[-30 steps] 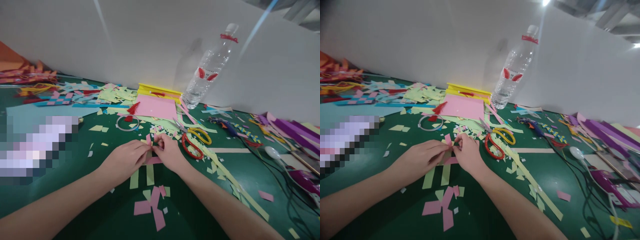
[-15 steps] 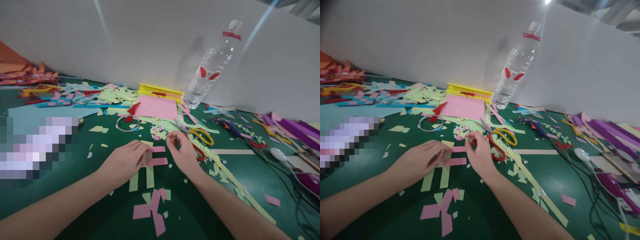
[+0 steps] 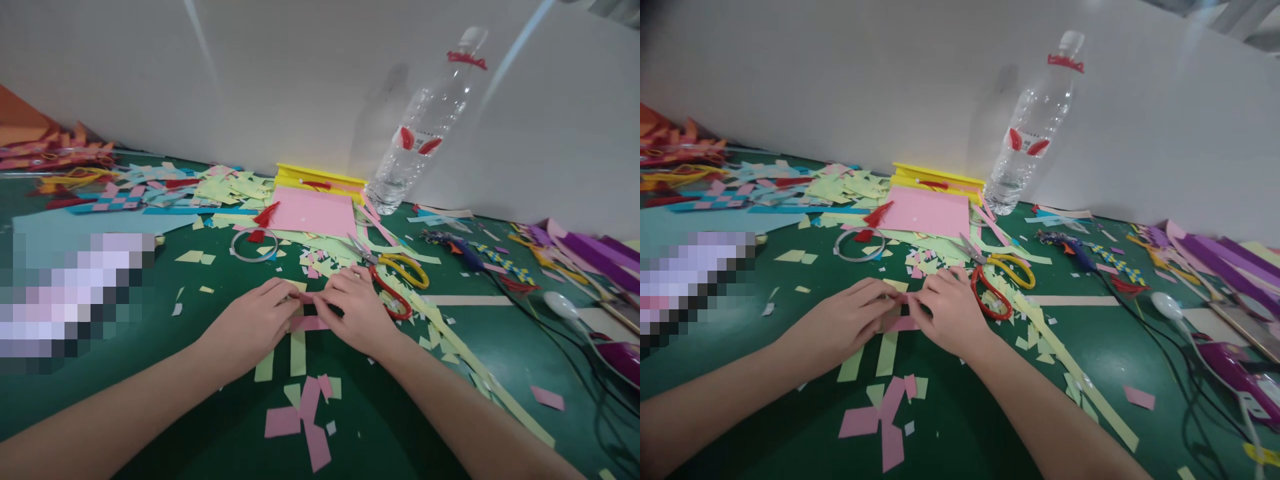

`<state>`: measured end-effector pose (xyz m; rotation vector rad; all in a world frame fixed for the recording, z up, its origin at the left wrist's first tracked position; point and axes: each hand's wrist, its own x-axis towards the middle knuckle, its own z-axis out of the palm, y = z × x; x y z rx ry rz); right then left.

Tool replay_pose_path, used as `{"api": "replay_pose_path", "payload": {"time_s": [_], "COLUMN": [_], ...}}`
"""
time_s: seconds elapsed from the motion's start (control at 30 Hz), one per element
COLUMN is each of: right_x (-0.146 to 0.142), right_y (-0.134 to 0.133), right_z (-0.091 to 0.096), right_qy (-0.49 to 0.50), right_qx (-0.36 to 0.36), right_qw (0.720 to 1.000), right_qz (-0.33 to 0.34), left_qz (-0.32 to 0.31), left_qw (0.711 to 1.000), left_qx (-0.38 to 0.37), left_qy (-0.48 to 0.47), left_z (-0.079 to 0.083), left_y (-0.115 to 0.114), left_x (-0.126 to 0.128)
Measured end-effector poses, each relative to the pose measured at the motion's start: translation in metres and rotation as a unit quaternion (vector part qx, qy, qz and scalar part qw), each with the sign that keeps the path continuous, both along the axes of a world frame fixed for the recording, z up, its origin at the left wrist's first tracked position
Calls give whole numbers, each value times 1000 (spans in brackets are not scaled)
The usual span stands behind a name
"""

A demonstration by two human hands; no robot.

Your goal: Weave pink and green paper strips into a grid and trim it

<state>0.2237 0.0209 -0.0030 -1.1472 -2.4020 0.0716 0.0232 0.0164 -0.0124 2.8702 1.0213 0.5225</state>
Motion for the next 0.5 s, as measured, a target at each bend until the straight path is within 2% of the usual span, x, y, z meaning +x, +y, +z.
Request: {"api": "replay_pose_path", "payload": {"time_s": [0.1,0.23,0.4,0.5], "right_x": [1,4,4,3], "right_y": [1,3,4,4], "right_z": [-1,-6,-7,-5], "right_qy": [34,42,55,56], "right_qx": [15,-11,-25,-32], "right_qw": [999,999,998,998], "right_qz": [-14,-23,-22,-10], "left_qz": [14,54,86,95], "left_qw": [999,996,996,995], "left_qx": [7,36,1,-20], "left_qy": [-37,-56,-10,-20], "left_z": [0,1,-1,-1], "left_y": [0,3,6,6], "left_x": [-2,-5,-6,-6]}}
